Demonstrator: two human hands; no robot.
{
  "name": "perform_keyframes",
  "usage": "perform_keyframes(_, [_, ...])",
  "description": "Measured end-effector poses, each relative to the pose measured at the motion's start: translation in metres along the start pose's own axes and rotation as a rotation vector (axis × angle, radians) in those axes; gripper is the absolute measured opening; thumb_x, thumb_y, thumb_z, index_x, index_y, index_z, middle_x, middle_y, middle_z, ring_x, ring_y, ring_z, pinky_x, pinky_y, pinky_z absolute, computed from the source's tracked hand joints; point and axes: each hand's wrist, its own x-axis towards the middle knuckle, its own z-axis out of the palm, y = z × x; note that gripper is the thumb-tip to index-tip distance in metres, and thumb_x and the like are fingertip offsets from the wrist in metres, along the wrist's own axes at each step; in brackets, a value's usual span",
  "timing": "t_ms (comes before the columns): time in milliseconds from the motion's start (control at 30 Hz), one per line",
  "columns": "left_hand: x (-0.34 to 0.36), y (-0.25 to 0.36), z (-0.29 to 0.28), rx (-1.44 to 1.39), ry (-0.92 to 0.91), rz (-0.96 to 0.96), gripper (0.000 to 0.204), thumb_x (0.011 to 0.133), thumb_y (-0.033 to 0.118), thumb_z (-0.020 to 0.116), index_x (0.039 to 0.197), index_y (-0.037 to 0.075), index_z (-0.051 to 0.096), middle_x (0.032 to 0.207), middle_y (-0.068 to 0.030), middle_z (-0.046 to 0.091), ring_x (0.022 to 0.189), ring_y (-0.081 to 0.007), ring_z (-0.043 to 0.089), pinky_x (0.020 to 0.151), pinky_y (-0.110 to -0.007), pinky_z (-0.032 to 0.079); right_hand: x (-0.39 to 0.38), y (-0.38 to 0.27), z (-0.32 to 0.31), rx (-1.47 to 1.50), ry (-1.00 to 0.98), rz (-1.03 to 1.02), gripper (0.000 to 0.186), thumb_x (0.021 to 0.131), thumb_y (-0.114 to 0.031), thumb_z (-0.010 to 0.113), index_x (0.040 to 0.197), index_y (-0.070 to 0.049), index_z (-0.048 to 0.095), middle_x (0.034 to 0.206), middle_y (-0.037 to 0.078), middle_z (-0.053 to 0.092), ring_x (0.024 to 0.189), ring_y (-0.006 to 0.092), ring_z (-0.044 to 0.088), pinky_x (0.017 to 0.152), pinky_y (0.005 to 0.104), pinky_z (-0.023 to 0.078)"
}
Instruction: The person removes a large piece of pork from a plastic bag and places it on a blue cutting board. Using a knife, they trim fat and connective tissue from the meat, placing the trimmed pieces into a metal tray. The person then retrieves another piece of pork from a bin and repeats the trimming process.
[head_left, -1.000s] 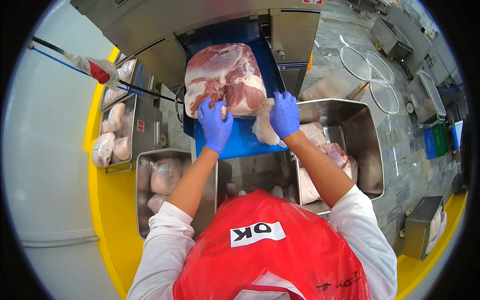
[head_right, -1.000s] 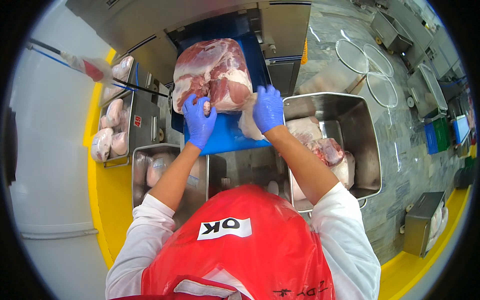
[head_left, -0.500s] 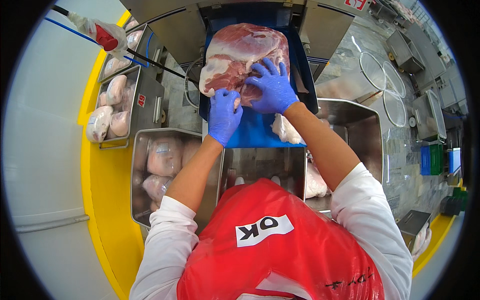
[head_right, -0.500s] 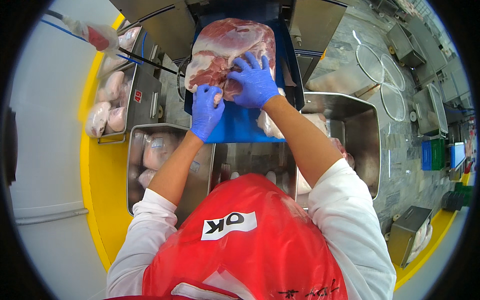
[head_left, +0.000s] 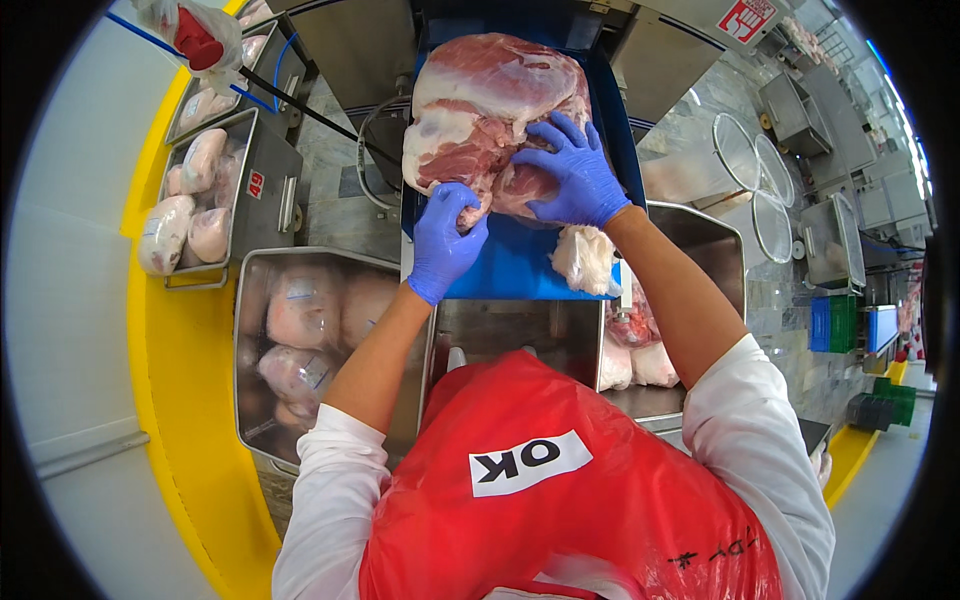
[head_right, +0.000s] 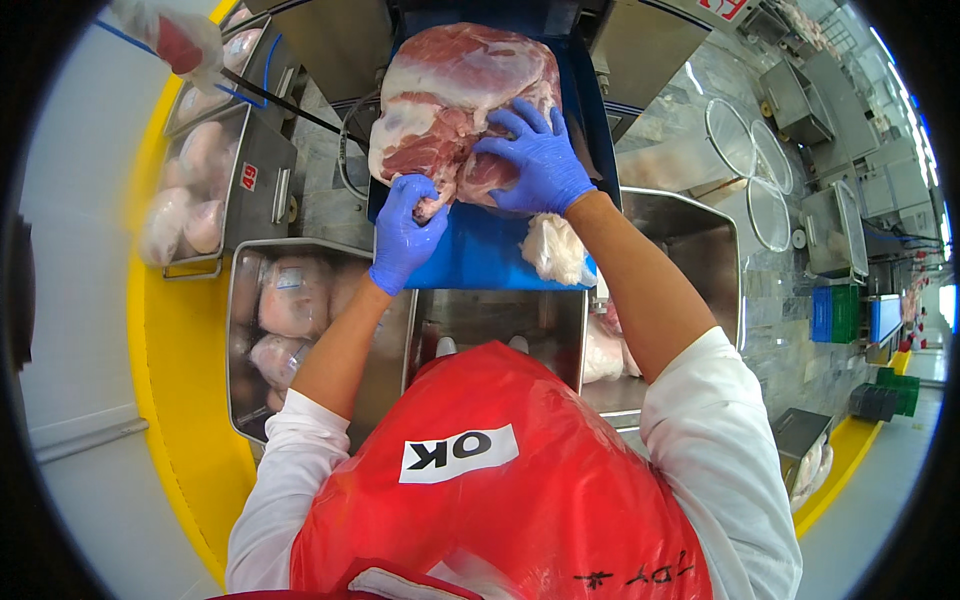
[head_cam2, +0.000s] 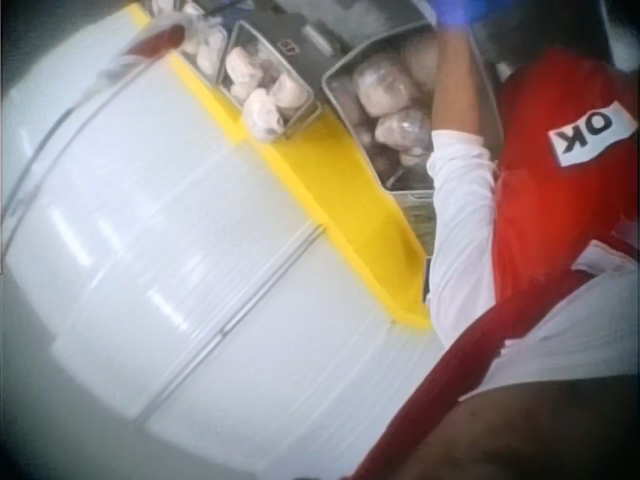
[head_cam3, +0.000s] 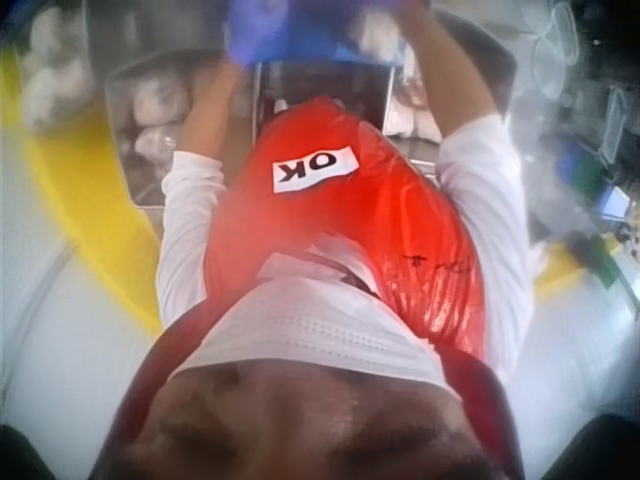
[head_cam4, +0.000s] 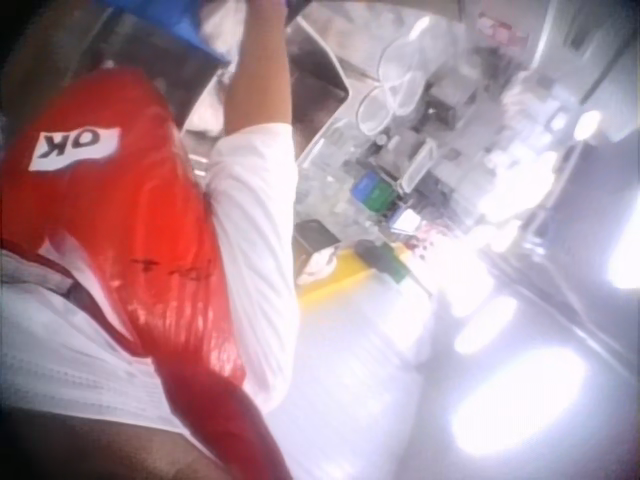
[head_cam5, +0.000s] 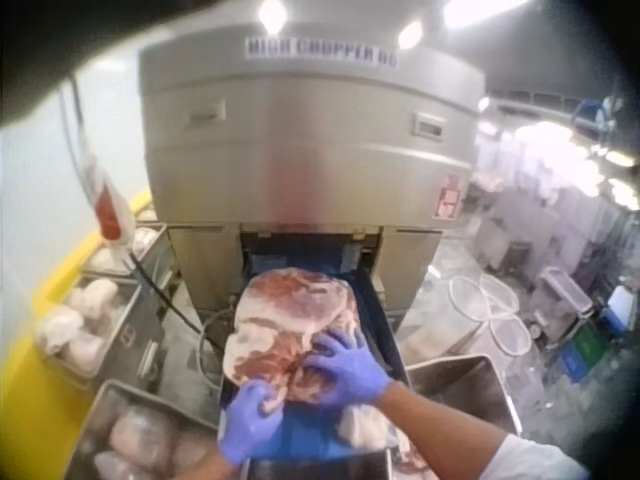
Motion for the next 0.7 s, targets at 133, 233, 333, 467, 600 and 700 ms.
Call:
perform_keyframes(133, [-0.004, -0.003, 0.004, -0.096, 0.041, -0.015, 0.032, 0.078, -0.005, 0.079, 0.102, 0.005, 0.061, 0.104, -0.0128, 0.063, 0.091, -0.0317, 0.063, 0.084, -0.038, 0.053, 0.002, 0.004, -0.004, -0.006, -0.04, -0.002, 0.068, 0.063, -0.038, 0.085, 0.129, -0.032, 0.071, 0.151, 0.006, 0.055, 0.15, 0.0392, 0.042, 0.121, 0.0686, 0.03])
perform_keyframes(233, [-0.005, -0.003, 0.005, -0.18, 0.062, -0.022, 0.033, 0.078, -0.005, 0.08, 0.103, 0.005, 0.061, 0.104, -0.0126, 0.063, 0.092, -0.0301, 0.064, 0.084, -0.037, 0.053, 0.005, 0.003, -0.009, 0.0, -0.072, -0.008, 0.069, 0.063, -0.036, 0.085, 0.13, -0.032, 0.07, 0.152, 0.007, 0.054, 0.151, 0.0398, 0.042, 0.121, 0.067, 0.032])
perform_keyframes(333, [-0.005, 0.001, 0.005, -0.15, 0.068, -0.057, 0.033, 0.079, -0.004, 0.08, 0.104, 0.006, 0.062, 0.104, -0.0122, 0.063, 0.091, -0.0304, 0.064, 0.082, -0.038, 0.053, 0.009, 0.002, -0.014, 0.02, -0.11, 0.008, 0.07, 0.064, -0.034, 0.086, 0.131, -0.032, 0.07, 0.157, 0.008, 0.052, 0.152, 0.0427, 0.039, 0.123, 0.0646, 0.032])
perform_keyframes(467, [-0.005, 0.01, 0.016, -0.098, 0.103, -0.13, 0.032, 0.08, 0.002, 0.081, 0.105, 0.007, 0.062, 0.102, -0.0119, 0.062, 0.09, -0.0322, 0.065, 0.08, -0.039, 0.055, 0.003, 0.0, -0.007, -0.028, -0.092, 0.022, 0.073, 0.067, -0.032, 0.085, 0.138, -0.031, 0.066, 0.163, 0.01, 0.047, 0.154, 0.0456, 0.037, 0.122, 0.0625, 0.033])
perform_keyframes(600, [-0.004, 0.016, 0.037, -0.051, 0.196, -0.175, 0.031, 0.08, 0.004, 0.082, 0.104, 0.01, 0.062, 0.101, -0.0118, 0.061, 0.09, -0.0334, 0.066, 0.079, -0.041, 0.055, -0.028, -0.014, 0.029, -0.07, 0.179, 0.175, 0.079, 0.076, -0.026, 0.082, 0.15, -0.018, 0.056, 0.163, 0.019, 0.046, 0.151, 0.0478, 0.038, 0.118, 0.0586, 0.038])
perform_keyframes(700, [-0.001, 0.018, 0.051, -0.066, 0.253, -0.178, 0.032, 0.08, 0.005, 0.082, 0.104, 0.01, 0.062, 0.101, -0.0118, 0.061, 0.089, -0.0339, 0.065, 0.078, -0.042, 0.055, -0.057, -0.041, 0.064, 0.037, 0.417, 0.525, 0.07, 0.082, -0.028, 0.083, 0.147, -0.011, 0.06, 0.154, 0.022, 0.055, 0.141, 0.0456, 0.051, 0.111, 0.0528, 0.045])
